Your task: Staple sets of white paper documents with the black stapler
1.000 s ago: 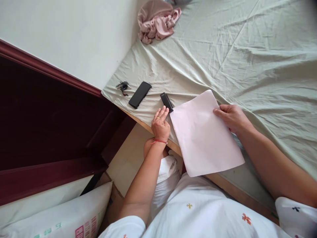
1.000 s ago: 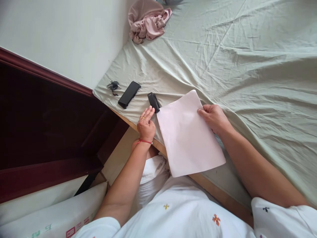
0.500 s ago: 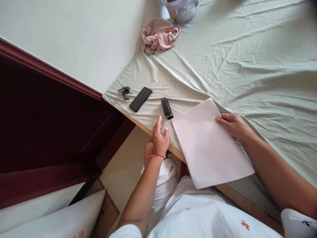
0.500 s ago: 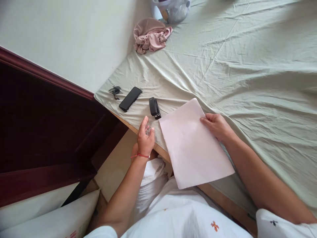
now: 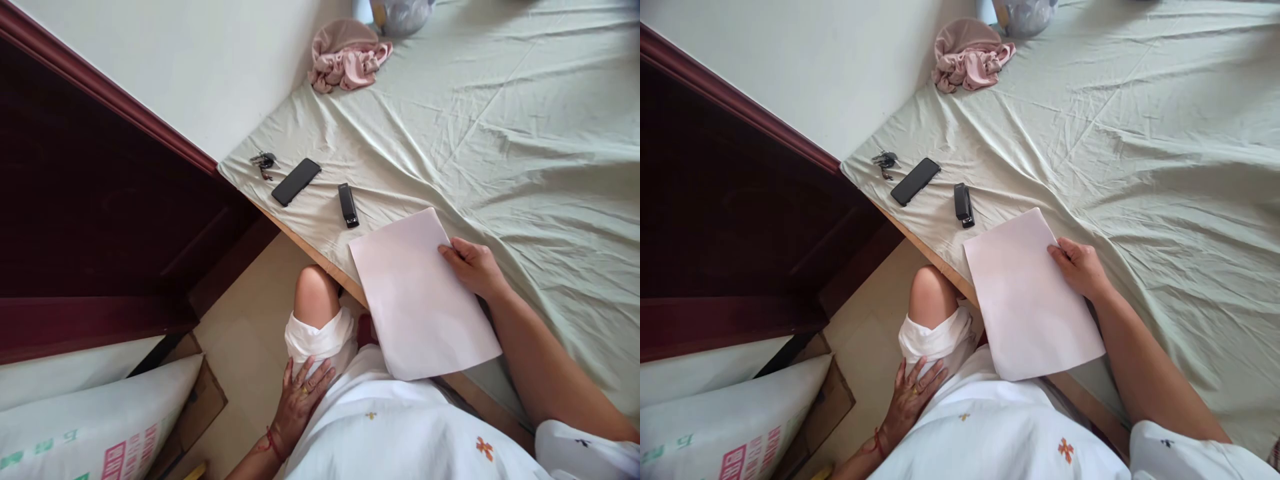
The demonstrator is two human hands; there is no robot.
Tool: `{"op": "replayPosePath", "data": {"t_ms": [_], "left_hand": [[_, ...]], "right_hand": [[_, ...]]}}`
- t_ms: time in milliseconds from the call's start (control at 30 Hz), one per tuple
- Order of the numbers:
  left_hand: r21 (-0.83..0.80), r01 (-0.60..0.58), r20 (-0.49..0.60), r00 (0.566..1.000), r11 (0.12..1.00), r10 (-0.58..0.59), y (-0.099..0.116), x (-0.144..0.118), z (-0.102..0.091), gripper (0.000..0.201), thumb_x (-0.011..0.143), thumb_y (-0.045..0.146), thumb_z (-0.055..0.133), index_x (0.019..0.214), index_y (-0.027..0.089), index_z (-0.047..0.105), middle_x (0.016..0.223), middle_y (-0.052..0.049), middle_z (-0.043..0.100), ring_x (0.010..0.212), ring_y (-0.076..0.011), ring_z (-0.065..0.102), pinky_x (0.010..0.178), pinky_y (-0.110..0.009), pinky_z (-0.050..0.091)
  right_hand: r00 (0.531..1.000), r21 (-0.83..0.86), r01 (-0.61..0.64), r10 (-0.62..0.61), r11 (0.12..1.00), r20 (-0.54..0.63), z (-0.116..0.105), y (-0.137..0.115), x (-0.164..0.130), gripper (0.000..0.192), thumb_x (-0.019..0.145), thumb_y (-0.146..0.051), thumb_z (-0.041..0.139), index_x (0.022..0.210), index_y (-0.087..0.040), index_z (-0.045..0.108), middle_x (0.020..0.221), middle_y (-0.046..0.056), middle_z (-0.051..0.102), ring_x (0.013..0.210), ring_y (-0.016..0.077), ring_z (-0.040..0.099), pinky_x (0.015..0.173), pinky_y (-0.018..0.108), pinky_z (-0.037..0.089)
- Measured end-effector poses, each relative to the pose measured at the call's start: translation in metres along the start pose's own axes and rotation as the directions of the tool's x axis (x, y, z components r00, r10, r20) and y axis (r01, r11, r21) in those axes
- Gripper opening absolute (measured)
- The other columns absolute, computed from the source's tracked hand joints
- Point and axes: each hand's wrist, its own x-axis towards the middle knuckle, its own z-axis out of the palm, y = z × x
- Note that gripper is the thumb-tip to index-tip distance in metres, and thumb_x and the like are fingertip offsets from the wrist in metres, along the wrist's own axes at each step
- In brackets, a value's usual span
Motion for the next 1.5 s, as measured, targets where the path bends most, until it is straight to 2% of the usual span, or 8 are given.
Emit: {"op": "replayPosePath", "data": {"t_ms": [133, 367, 633, 867, 967, 1100, 1200, 1500], "left_hand": [[0.001, -0.065, 0.036, 0.997, 0.998, 0.065, -0.010, -0.012, 0.008, 0.091, 0.088, 0.019, 0.053, 0.164, 0.055, 0.017, 0.138, 0.008, 0.069, 0.131, -0.0299, 0.067, 0.134, -0.054, 0.029], [-0.091, 0.055, -0.025, 0.998, 0.994, -0.057, -0.001, -0.004, 0.013, 0.090, 0.088, 0.015, 0.051, 0.157, 0.065, 0.024, 0.134, 0.008, 0.072, 0.132, -0.0292, 0.065, 0.133, -0.060, 0.025], [-0.093, 0.057, 0.039, 0.998, 0.994, -0.054, 0.008, 0.008, 0.006, 0.068, 0.094, 0.012, 0.047, 0.138, 0.062, 0.060, 0.127, 0.006, 0.076, 0.130, -0.0294, 0.067, 0.132, -0.062, 0.025], [-0.111, 0.064, 0.082, 0.995, 0.992, -0.055, 0.003, 0.007, 0.011, 0.076, 0.091, 0.012, 0.049, 0.143, 0.068, 0.050, 0.129, 0.009, 0.075, 0.129, -0.0284, 0.069, 0.131, -0.059, 0.032], [-0.060, 0.018, 0.005, 1.000, 0.998, -0.018, -0.002, 0.006, 0.017, 0.075, 0.090, 0.011, 0.051, 0.141, 0.066, 0.055, 0.127, 0.010, 0.076, 0.125, -0.0266, 0.072, 0.131, -0.056, 0.031], [-0.063, -0.111, -0.193, 0.976, 0.992, 0.097, -0.008, 0.006, 0.024, 0.061, 0.090, 0.011, 0.058, 0.137, 0.050, 0.068, 0.123, 0.007, 0.079, 0.119, -0.0219, 0.076, 0.134, -0.042, 0.020], [-0.102, -0.095, -0.189, 0.979, 0.990, 0.074, -0.009, 0.004, 0.026, 0.056, 0.091, 0.011, 0.058, 0.134, 0.045, 0.072, 0.124, 0.006, 0.079, 0.120, -0.0227, 0.076, 0.134, -0.044, 0.020], [-0.089, -0.042, -0.134, 0.991, 0.995, 0.030, -0.010, -0.002, 0.031, 0.067, 0.092, 0.009, 0.046, 0.139, 0.054, 0.064, 0.129, 0.010, 0.075, 0.122, -0.0261, 0.075, 0.130, -0.052, 0.029]], "right_hand": [[1.000, -0.044, 0.011, -0.011, 0.999, -0.007, 0.000, -0.001, 0.000, 0.043, 0.095, -0.051, 0.054, 0.067, -0.024, 0.035, 0.060, -0.002, 0.037, 0.056, 0.0134, 0.035, 0.052, 0.029, 0.028], [1.000, -0.052, 0.021, -0.022, 0.998, -0.010, 0.001, 0.001, 0.000, 0.044, 0.096, -0.052, 0.053, 0.068, -0.024, 0.035, 0.061, -0.002, 0.037, 0.057, 0.0133, 0.035, 0.052, 0.028, 0.027], [1.000, -0.055, 0.022, -0.022, 0.998, -0.002, 0.001, 0.001, 0.000, 0.043, 0.096, -0.050, 0.053, 0.068, -0.024, 0.034, 0.061, -0.002, 0.037, 0.056, 0.0134, 0.035, 0.053, 0.029, 0.028], [1.000, -0.054, 0.023, -0.023, 0.998, 0.004, 0.000, 0.000, -0.001, 0.043, 0.097, -0.048, 0.053, 0.068, -0.024, 0.032, 0.061, -0.002, 0.035, 0.056, 0.0133, 0.033, 0.054, 0.030, 0.026], [1.000, -0.042, 0.022, -0.021, 0.999, 0.012, 0.000, 0.001, -0.001, 0.043, 0.097, -0.048, 0.052, 0.068, -0.024, 0.032, 0.061, -0.003, 0.035, 0.057, 0.0131, 0.033, 0.054, 0.030, 0.026], [0.999, -0.033, 0.037, -0.037, 0.999, 0.002, 0.001, 0.004, -0.001, 0.044, 0.098, -0.048, 0.053, 0.068, -0.023, 0.032, 0.061, -0.003, 0.034, 0.056, 0.0126, 0.032, 0.054, 0.030, 0.026], [1.000, -0.019, 0.020, -0.020, 1.000, -0.021, 0.004, 0.006, -0.002, 0.044, 0.097, -0.049, 0.057, 0.068, -0.023, 0.037, 0.061, -0.004, 0.035, 0.056, 0.0122, 0.033, 0.053, 0.029, 0.027], [0.999, 0.152, -0.036, 0.039, 0.988, -0.019, 0.002, 0.004, -0.002, 0.033, 0.087, -0.054, 0.073, 0.084, -0.022, 0.070, 0.073, -0.001, 0.061, 0.062, 0.0146, 0.053, 0.053, 0.028, 0.040]]}}
